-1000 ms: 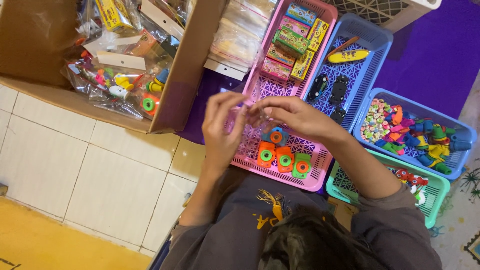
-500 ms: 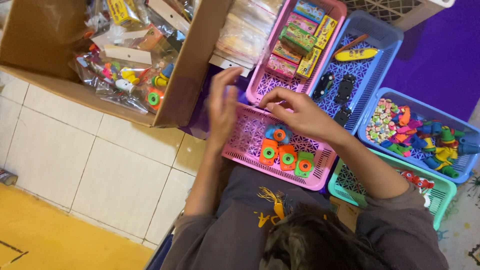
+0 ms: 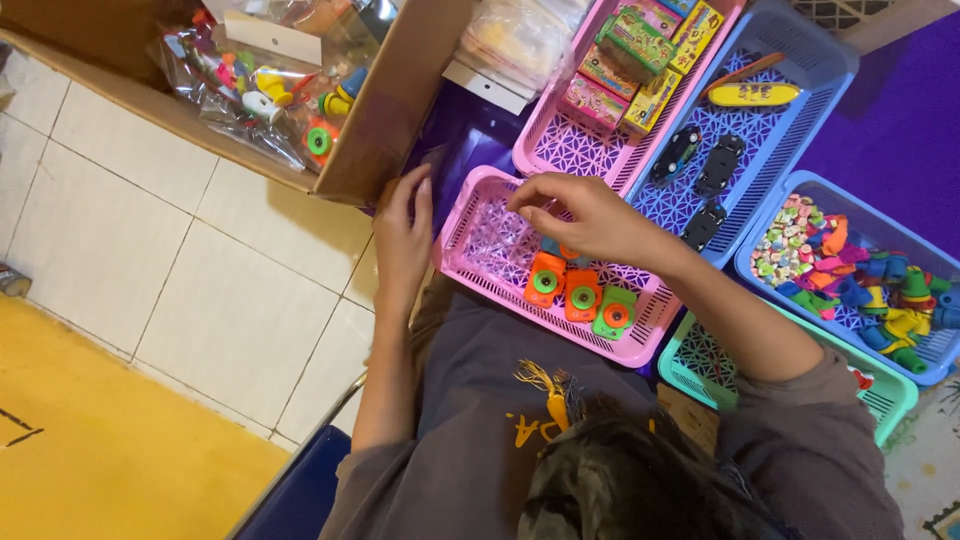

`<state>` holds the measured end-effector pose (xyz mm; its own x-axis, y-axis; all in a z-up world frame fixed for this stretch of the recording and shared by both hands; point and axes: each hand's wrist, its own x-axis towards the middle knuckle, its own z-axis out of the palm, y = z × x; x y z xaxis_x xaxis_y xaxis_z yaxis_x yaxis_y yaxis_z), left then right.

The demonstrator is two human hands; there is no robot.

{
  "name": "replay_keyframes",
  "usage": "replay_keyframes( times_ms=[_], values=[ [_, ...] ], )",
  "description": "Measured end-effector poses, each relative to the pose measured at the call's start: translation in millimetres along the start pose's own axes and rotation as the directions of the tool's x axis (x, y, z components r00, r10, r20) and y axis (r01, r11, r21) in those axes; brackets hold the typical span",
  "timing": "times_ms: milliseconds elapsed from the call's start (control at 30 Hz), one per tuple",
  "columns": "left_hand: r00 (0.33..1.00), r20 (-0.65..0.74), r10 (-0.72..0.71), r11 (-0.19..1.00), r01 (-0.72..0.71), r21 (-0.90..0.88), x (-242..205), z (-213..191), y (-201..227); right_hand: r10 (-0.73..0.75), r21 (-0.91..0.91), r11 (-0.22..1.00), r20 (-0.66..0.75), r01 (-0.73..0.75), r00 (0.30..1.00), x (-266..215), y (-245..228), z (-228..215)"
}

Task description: The person selects toy cars and other small items from various plastic baskets and places them into small plastic bags.

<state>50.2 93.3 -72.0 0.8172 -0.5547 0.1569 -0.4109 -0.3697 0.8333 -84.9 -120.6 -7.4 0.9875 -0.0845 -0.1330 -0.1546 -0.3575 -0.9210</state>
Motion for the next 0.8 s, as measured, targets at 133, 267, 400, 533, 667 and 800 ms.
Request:
replay_keyframes(
  times_ms=[133,267,400,533,667,800],
  values=[
    [0.996,0.092,-0.01,1.0,0.012,-0.022,10.3,7.9,-0.1,0.001,-0.016,1.0,0.016,0.0,1.0,-2.7,-6.6,-3.3],
    [0.974,0.22,0.059,0.998,-0.066,0.024,32.7,11.9,-9.8,0.037,-0.018,0.999,0.008,-0.036,0.999,-10.0,-12.0,-5.1],
    [0.882,0.467,0.053,0.966,-0.165,0.201,54.6,14.5,-19.4,0.053,-0.017,0.998,0.006,-0.053,0.999,-16.2,-14.5,-5.8],
    [0.877,0.478,0.039,0.939,-0.195,0.282,65.0,24.0,-36.3,0.056,-0.013,0.998,-0.005,-0.056,0.998,-21.0,-8.8,-8.3],
    [0.889,0.455,0.05,0.931,-0.207,0.302,71.2,20.4,-34.8,0.07,0.004,0.998,-0.042,-0.07,0.997,-23.5,-14.1,-12.1],
    [0.888,0.423,0.18,0.891,-0.33,0.313,61.7,-6.9,10.7,0.068,0.007,0.998,-0.046,-0.068,0.997,-23.4,-11.4,-11.0]
  ],
)
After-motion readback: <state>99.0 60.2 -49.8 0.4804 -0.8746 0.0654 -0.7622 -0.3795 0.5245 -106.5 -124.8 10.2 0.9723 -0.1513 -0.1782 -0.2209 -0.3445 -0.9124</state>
